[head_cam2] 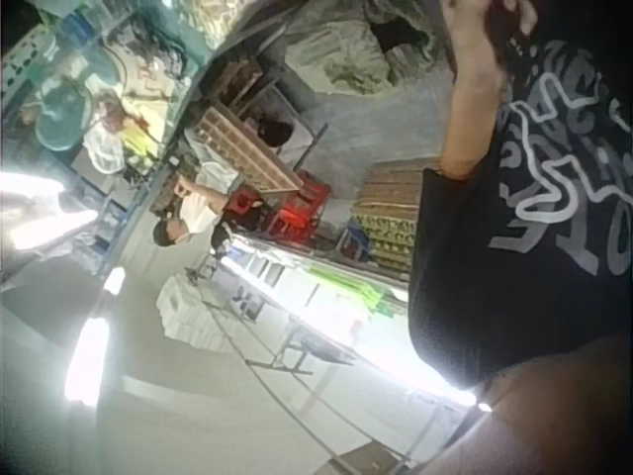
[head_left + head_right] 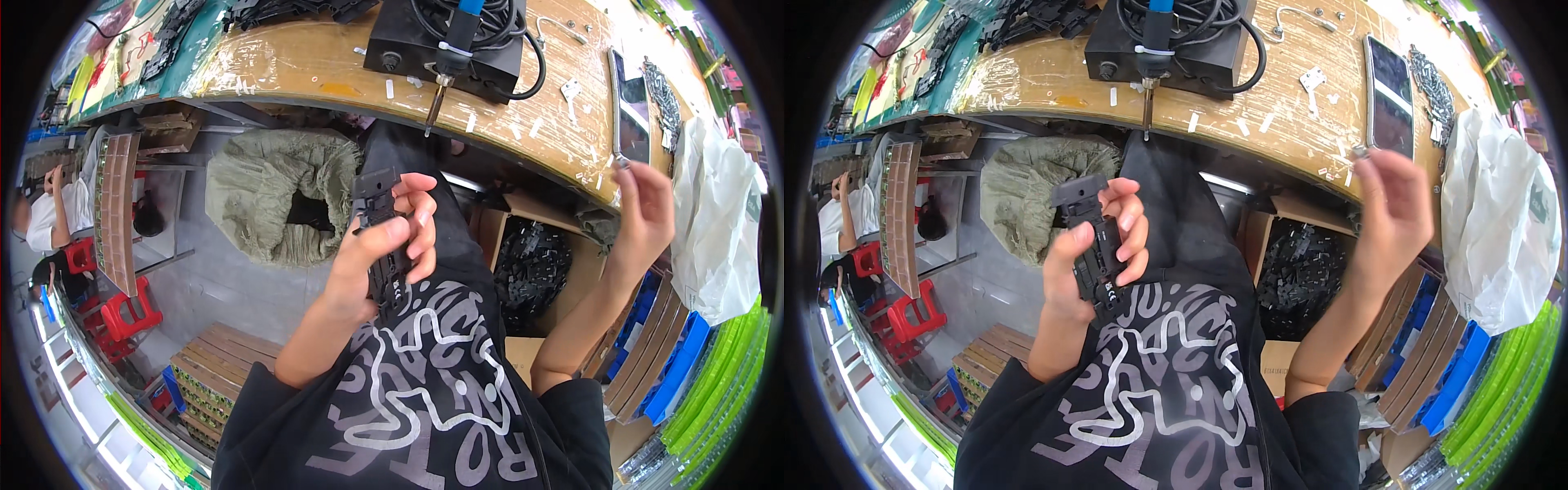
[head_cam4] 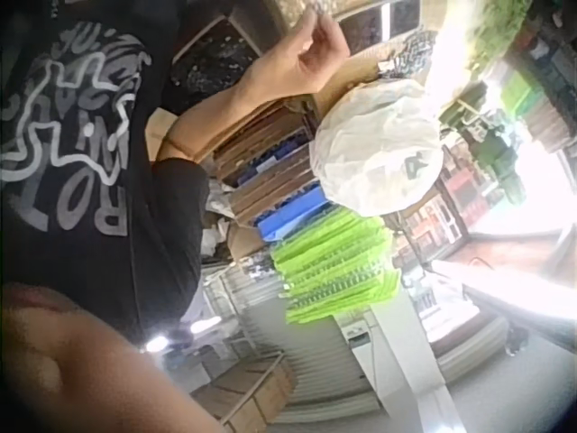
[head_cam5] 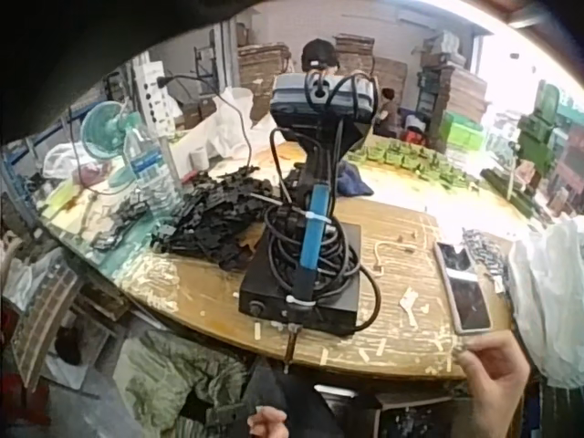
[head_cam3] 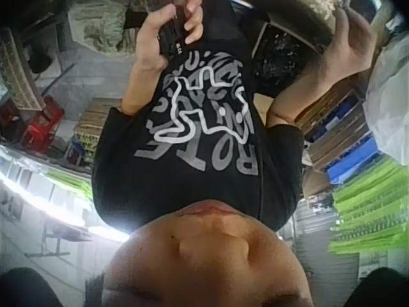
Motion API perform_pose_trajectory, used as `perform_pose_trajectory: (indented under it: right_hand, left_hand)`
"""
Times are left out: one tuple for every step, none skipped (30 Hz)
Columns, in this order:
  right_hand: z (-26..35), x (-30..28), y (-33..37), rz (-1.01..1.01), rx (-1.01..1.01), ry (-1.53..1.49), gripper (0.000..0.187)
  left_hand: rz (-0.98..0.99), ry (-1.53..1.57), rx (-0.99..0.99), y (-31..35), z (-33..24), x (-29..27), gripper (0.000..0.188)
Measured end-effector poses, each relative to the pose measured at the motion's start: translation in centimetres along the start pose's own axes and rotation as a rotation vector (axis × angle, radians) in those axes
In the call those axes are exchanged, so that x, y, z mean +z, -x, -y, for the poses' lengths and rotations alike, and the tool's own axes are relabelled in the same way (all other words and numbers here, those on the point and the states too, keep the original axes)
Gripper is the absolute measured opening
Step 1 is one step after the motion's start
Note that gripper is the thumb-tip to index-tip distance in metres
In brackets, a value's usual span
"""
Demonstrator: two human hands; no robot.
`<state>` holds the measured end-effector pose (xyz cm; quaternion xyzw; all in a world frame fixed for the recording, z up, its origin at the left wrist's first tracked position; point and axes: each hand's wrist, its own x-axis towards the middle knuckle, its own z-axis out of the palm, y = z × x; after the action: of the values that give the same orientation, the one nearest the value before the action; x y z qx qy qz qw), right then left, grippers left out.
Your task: The person repeatedly picks up small black plastic electronic housings, inserts a white wire into a port, and applies a soldering iron to the connection point. After each soldering action, the person places the unit on the table and picks up another to repeat the process.
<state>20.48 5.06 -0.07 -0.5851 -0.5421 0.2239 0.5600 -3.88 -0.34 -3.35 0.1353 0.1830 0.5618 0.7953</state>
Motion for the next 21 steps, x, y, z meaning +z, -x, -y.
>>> perform_pose_trajectory:
  right_hand:
    - [0.0,0.3,0.9,0.046,0.029,-0.058,0.014]
    - [0.0,0.9,1.9,0.075,0.026,-0.155,0.014]
    - [0.1,1.4,2.7,0.133,0.036,-0.215,0.014]
    - [0.3,1.8,3.3,0.195,0.044,-0.278,0.014]
    - [0.1,2.1,4.0,0.231,0.036,-0.327,0.015]
    - [0.0,2.4,4.8,0.267,0.027,-0.376,0.016]
    - [0.3,2.8,5.6,0.270,0.071,-0.460,0.018]
    - [0.5,3.0,6.2,0.277,0.104,-0.539,0.019]
    - [0.7,3.4,6.7,0.292,0.119,-0.579,0.019]
    - [0.8,3.7,7.1,0.303,0.132,-0.616,0.019]
    - [0.9,4.0,7.3,0.316,0.143,-0.637,0.019]
    - [0.7,4.3,7.4,0.330,0.155,-0.661,0.018]
    - [0.9,4.5,7.5,0.327,0.204,-0.715,0.018]
    - [1.1,4.7,7.5,0.324,0.252,-0.768,0.017]
    - [1.2,4.8,7.4,0.330,0.273,-0.797,0.017]
    - [1.3,4.9,7.3,0.339,0.292,-0.826,0.017]
    - [1.3,5.0,7.3,0.347,0.311,-0.855,0.017]
    - [1.2,4.9,7.2,0.353,0.323,-0.863,0.017]
    - [1.1,4.9,7.1,0.359,0.335,-0.872,0.017]
    - [1.1,5.0,7.0,0.366,0.347,-0.881,0.017]
    - [1.0,5.1,7.0,0.360,0.337,-0.871,0.017]
  left_hand:
    - [0.019,-0.024,0.029,-0.1,0.1,0.0,0.052]
    - [-0.015,-0.038,0.030,-0.3,-0.1,0.9,0.052]
    - [-0.042,-0.150,0.023,-0.5,-0.4,1.3,0.055]
    - [-0.069,-0.262,0.019,-0.7,-0.6,1.5,0.058]
    - [-0.116,-0.330,0.041,-0.6,-0.6,1.5,0.061]
    - [-0.059,-0.363,0.097,-0.7,-0.6,0.7,0.063]
    - [-0.111,-0.446,0.087,-0.7,-0.7,1.0,0.065]
    - [-0.162,-0.528,0.077,-0.6,-0.7,1.3,0.067]
    - [-0.193,-0.534,0.103,-0.5,-0.6,1.5,0.063]
    - [-0.219,-0.538,0.127,-0.5,-0.3,1.8,0.060]
    - [-0.245,-0.541,0.150,-0.5,0.0,2.0,0.057]
    - [-0.209,-0.543,0.182,-0.4,0.3,2.0,0.049]
    - [-0.177,-0.545,0.216,-0.2,0.4,2.1,0.042]
    - [-0.145,-0.547,0.250,-0.2,0.6,2.2,0.039]
    - [-0.130,-0.461,0.264,-0.2,0.8,2.0,0.041]
    - [-0.118,-0.492,0.263,-0.1,0.9,1.9,0.041]
    - [-0.106,-0.524,0.262,0.0,1.0,1.9,0.041]
    - [-0.094,-0.555,0.261,0.1,1.1,1.9,0.040]
    - [-0.068,-0.524,0.273,0.1,1.2,1.9,0.039]
    - [-0.045,-0.524,0.279,0.1,1.4,2.0,0.038]
    - [-0.023,-0.525,0.284,0.1,1.5,2.0,0.037]
